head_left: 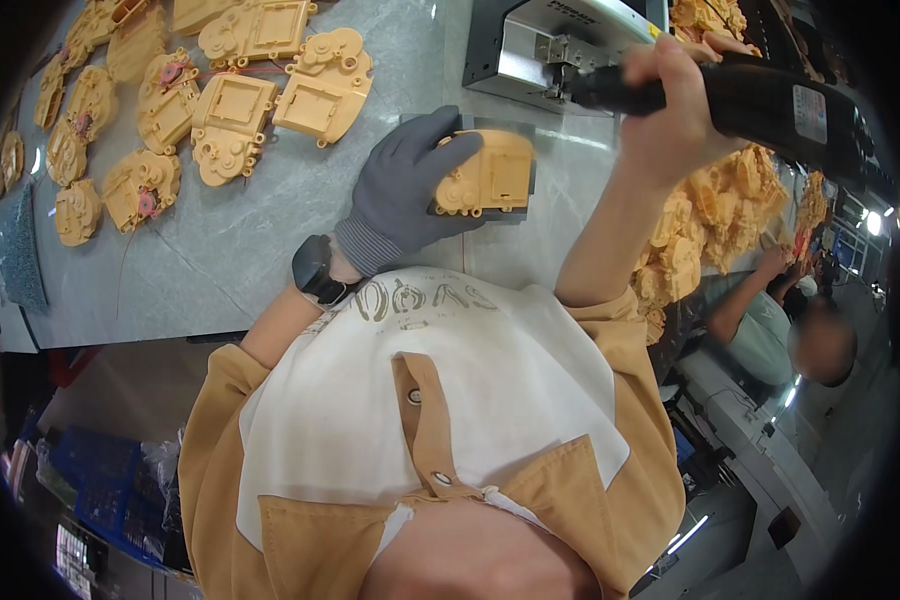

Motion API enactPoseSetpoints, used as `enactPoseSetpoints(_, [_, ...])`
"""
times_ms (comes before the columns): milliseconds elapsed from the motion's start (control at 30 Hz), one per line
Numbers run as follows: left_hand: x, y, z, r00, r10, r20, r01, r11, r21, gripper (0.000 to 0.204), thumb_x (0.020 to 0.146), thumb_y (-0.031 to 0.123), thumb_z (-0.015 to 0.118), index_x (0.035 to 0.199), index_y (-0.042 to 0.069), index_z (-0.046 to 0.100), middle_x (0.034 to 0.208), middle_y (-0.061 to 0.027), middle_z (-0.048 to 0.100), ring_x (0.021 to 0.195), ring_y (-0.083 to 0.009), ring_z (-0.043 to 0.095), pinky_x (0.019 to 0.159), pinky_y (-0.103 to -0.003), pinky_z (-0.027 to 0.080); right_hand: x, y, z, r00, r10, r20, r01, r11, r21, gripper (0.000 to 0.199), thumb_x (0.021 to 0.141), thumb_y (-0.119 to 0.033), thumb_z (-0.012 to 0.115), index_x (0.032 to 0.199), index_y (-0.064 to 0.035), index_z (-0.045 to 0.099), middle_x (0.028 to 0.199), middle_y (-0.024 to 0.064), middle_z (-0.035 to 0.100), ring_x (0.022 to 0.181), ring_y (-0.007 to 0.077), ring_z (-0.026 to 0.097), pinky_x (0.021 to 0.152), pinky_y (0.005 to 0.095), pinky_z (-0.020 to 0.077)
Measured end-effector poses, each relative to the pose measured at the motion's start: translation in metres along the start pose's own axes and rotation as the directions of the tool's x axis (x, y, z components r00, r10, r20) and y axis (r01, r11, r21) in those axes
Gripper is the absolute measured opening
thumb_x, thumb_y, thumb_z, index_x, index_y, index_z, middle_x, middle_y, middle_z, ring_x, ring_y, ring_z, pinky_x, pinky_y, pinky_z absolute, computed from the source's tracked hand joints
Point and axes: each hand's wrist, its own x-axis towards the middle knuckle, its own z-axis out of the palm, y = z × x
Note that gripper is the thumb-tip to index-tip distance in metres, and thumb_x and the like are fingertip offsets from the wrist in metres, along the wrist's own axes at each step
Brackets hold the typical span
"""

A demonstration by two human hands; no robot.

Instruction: The person uses a rotary tool to deburr and smooth the edges of yellow plastic housing components. They then insert a white plastic gear into the housing and use a screwdriver to tighten a screw, securing the gear in place.

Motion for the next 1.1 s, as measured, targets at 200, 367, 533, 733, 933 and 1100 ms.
enactPoseSetpoints(200, [-0.003, -0.004, 0.002, 1.000, 0.005, -0.023, -0.006, 1.000, -0.006, 0.075, 0.052, 0.031, 0.079, 0.118, 0.013, 0.047, 0.120, -0.0152, 0.044, 0.104, -0.0318, 0.047, 0.086, -0.040, 0.041, -0.058, -0.052, -0.004, 0.996, -0.010, 0.093, -0.010, 0.976, 0.217, 0.039, 0.071, 0.002, 0.053, 0.104, -0.0017, 0.033, 0.052, 0.0082, 0.047, 0.042, 0.0169, 0.045, 0.046, 0.0324, 0.0418])
enactPoseSetpoints(367, [-0.004, -0.006, 0.004, 0.998, 0.024, -0.057, -0.023, 1.000, 0.017, 0.074, 0.053, 0.035, 0.077, 0.117, 0.014, 0.048, 0.119, -0.0132, 0.044, 0.105, -0.0312, 0.047, 0.087, -0.040, 0.040, -0.085, -0.058, -0.006, 0.957, 0.030, 0.289, -0.123, 0.943, 0.310, 0.041, 0.073, 0.008, 0.048, 0.107, -0.0061, 0.030, 0.060, 0.0087, 0.046, 0.045, 0.0176, 0.045, 0.048, 0.0334, 0.0418])
enactPoseSetpoints(533, [-0.004, -0.004, 0.001, 0.998, 0.025, -0.060, -0.025, 1.000, 0.000, 0.074, 0.052, 0.036, 0.077, 0.117, 0.014, 0.048, 0.120, -0.0129, 0.044, 0.105, -0.0306, 0.047, 0.087, -0.040, 0.040, -0.091, -0.055, -0.003, 0.945, 0.048, 0.324, -0.135, 0.958, 0.254, 0.041, 0.069, -0.002, 0.050, 0.108, -0.0057, 0.036, 0.058, 0.0071, 0.044, 0.046, 0.0188, 0.043, 0.050, 0.0370, 0.0399])
enactPoseSetpoints(733, [-0.004, -0.003, -0.002, 0.997, 0.037, -0.074, -0.039, 0.999, -0.038, 0.072, 0.054, 0.035, 0.076, 0.116, 0.014, 0.048, 0.119, -0.0118, 0.045, 0.103, -0.0296, 0.048, 0.086, -0.040, 0.041, -0.097, -0.053, 0.004, 0.944, 0.065, 0.324, -0.155, 0.953, 0.260, 0.041, 0.070, -0.003, 0.050, 0.108, -0.0073, 0.037, 0.057, 0.0070, 0.044, 0.046, 0.0192, 0.044, 0.051, 0.0370, 0.0389])
enactPoseSetpoints(933, [-0.006, -0.009, -0.003, 0.995, 0.082, -0.055, -0.086, 0.995, -0.057, 0.067, 0.064, 0.039, 0.067, 0.122, 0.013, 0.046, 0.123, -0.0173, 0.043, 0.105, -0.0331, 0.048, 0.087, -0.039, 0.041, -0.102, -0.054, 0.008, 0.950, 0.091, 0.297, -0.171, 0.952, 0.254, 0.039, 0.070, -0.003, 0.049, 0.107, -0.0078, 0.038, 0.057, 0.0063, 0.043, 0.047, 0.0193, 0.044, 0.052, 0.0366, 0.0385])
enactPoseSetpoints(1100, [-0.007, -0.011, -0.002, 0.995, 0.082, -0.057, -0.085, 0.996, -0.039, 0.067, 0.064, 0.040, 0.066, 0.122, 0.013, 0.046, 0.123, -0.0167, 0.043, 0.104, -0.0328, 0.048, 0.086, -0.039, 0.041, -0.101, -0.052, 0.011, 0.957, 0.088, 0.277, -0.174, 0.938, 0.300, 0.035, 0.074, -0.001, 0.052, 0.104, -0.0074, 0.033, 0.058, 0.0069, 0.044, 0.047, 0.0180, 0.045, 0.050, 0.0345, 0.0404])
